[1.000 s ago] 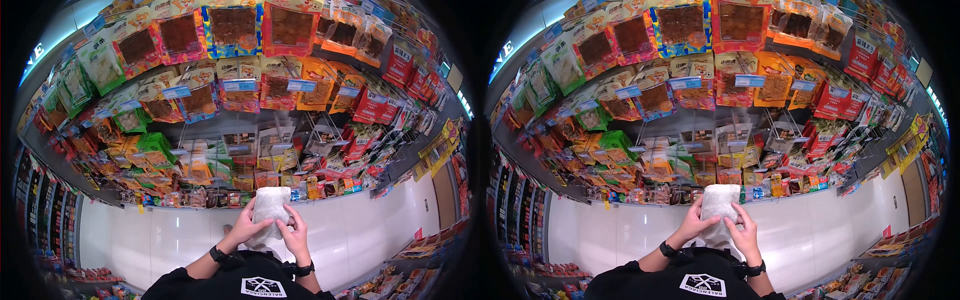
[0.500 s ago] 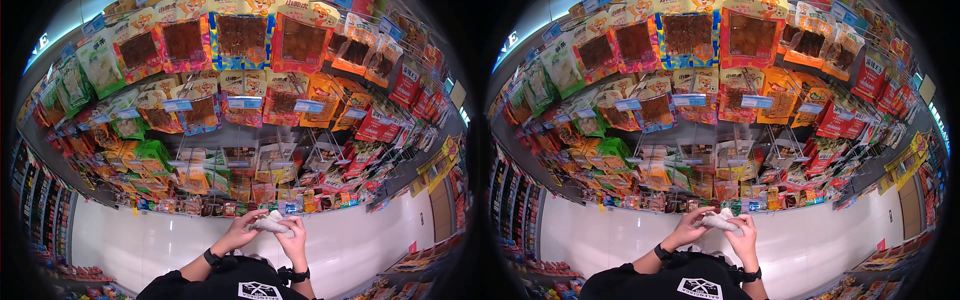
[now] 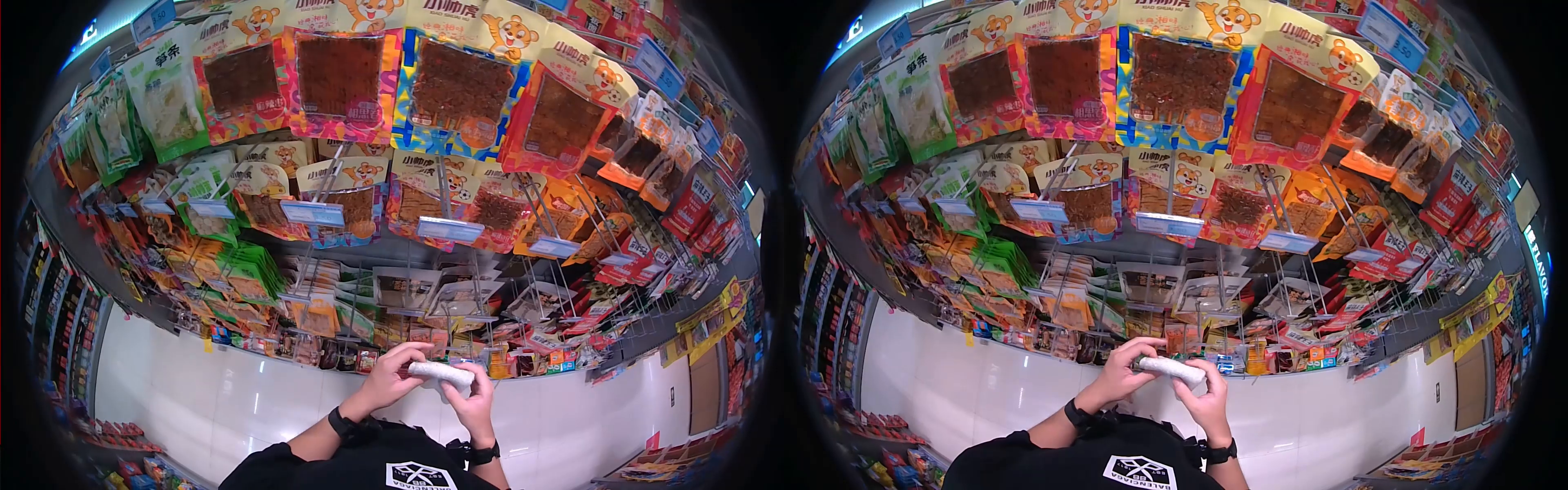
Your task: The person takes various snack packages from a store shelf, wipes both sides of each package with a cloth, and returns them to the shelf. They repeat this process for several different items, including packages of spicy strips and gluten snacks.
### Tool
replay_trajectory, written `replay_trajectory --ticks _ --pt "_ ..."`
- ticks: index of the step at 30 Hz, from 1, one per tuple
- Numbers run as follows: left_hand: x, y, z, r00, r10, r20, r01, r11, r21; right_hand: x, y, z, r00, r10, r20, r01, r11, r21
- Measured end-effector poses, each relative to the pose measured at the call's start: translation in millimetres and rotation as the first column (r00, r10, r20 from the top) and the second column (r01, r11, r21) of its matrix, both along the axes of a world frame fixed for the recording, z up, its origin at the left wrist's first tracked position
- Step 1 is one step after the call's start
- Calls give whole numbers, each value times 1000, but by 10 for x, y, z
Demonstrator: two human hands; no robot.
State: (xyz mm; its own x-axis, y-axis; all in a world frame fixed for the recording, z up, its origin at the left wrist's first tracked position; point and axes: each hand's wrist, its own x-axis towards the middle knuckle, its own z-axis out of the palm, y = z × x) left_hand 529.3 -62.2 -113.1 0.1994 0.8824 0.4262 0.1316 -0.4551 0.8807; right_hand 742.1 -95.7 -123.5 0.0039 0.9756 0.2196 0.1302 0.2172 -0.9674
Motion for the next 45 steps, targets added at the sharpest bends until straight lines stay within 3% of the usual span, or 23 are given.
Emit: replay_trajectory --ticks 2,7,9,10,13,16,18,20,22,26,29,31,38,40,43,45 --pt "-101 118 -122 962 -98 254 173 940 -293 -144 197 102 998 42 35 -42 999 0" --pt "-307 442 -221 990 -16 139 58 949 -309 -386 617 26 998 62 -20 -63 996 -66" --pt "-347 603 -252 951 -28 308 105 966 -237 -459 754 6 997 71 -17 -73 994 -76" --pt "-383 672 -220 951 -30 308 105 967 -232 -517 814 23 997 62 -54 -65 996 -62" --pt "-471 872 -141 978 0 209 76 932 -355 -628 963 41 989 45 -144 -55 997 -61" --pt "-566 1077 -17 993 -22 116 48 972 -229 -651 1075 -23 970 -9 -243 -16 995 -101" --pt "-633 1222 161 994 -52 98 66 987 -147 -608 1157 -31 945 -126 -302 95 989 -114" --pt "-640 1392 275 986 67 150 -58 996 -62 -604 1248 49 943 -138 -303 124 990 -64" --pt "-655 1541 331 988 95 121 -90 995 -46 -571 1350 115 940 -165 -299 172 985 -4" --pt "-649 1776 426 985 164 56 -151 971 -187 -494 1566 177 920 -200 -337 211 977 -5" --pt "-622 1902 398 984 177 25 -174 979 -110 -435 1771 252 934 -163 -318 171 985 -4" --pt "-579 1971 395 981 194 16 -186 957 -221 -372 1856 311 952 -148 -267 139 989 -52" --pt "-531 2330 300 971 238 -6 -236 959 -154 -352 2420 475 938 32 -346 -29 1000 12" --pt "-484 2417 236 962 267 62 -252 950 -184 -331 2526 434 923 71 -379 -79 997 -6" --pt "-428 2395 338 957 279 85 -249 933 -259 -289 2753 214 964 82 -252 -78 997 24" --pt "-441 2460 214 943 331 46 -320 934 -159 -260 2761 217 964 83 -251 -80 997 24"
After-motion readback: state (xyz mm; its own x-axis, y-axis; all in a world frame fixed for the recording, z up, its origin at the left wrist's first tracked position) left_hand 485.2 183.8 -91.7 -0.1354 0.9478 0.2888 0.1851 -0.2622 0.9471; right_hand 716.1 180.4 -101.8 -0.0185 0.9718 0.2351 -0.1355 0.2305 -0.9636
